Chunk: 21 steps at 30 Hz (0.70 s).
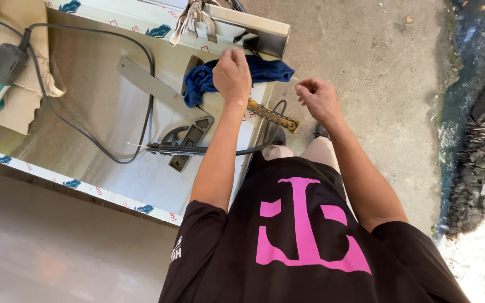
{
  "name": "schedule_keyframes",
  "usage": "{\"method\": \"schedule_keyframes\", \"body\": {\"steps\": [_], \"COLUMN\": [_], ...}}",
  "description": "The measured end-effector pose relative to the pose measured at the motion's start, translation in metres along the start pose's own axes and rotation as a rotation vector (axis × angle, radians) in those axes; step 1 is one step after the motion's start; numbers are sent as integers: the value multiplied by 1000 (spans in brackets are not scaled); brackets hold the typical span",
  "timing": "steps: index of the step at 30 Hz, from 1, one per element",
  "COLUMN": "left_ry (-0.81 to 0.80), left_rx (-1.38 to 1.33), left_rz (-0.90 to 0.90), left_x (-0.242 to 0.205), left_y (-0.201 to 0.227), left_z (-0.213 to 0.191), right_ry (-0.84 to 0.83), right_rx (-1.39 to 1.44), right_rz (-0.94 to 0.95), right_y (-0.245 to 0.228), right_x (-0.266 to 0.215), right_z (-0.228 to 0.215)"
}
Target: Spot weld or tack weld edges of stainless steel sheet metal components.
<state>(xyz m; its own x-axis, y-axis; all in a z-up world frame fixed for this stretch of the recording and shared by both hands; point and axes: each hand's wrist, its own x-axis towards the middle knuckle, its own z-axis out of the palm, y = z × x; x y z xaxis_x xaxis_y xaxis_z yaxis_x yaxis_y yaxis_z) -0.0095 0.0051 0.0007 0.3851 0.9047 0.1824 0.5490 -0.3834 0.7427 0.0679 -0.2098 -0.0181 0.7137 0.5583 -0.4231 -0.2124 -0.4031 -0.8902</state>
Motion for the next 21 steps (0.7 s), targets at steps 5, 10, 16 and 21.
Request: {"method": "schedule_keyframes", "body": {"steps": [5,10,16,21], "left_ry": [-45,-209,-415,-86], "left_rx": [174,705,551,262], "left_rz": [220,370,73,330], "left_x": [-13,-9,-4,-21], "left_y": [33,6,42,47], "left_z": [-45,-35,-70,-47], "right_ry": [74,77,-138,-213], "right_rx": [-185,-450,-288,-147], "right_rz": [-187,-435,-416,-434], "right_y": [9,19,-19,-19], "right_x": [28,49,26,33], "right_z": [16,23,-13,-40]}}
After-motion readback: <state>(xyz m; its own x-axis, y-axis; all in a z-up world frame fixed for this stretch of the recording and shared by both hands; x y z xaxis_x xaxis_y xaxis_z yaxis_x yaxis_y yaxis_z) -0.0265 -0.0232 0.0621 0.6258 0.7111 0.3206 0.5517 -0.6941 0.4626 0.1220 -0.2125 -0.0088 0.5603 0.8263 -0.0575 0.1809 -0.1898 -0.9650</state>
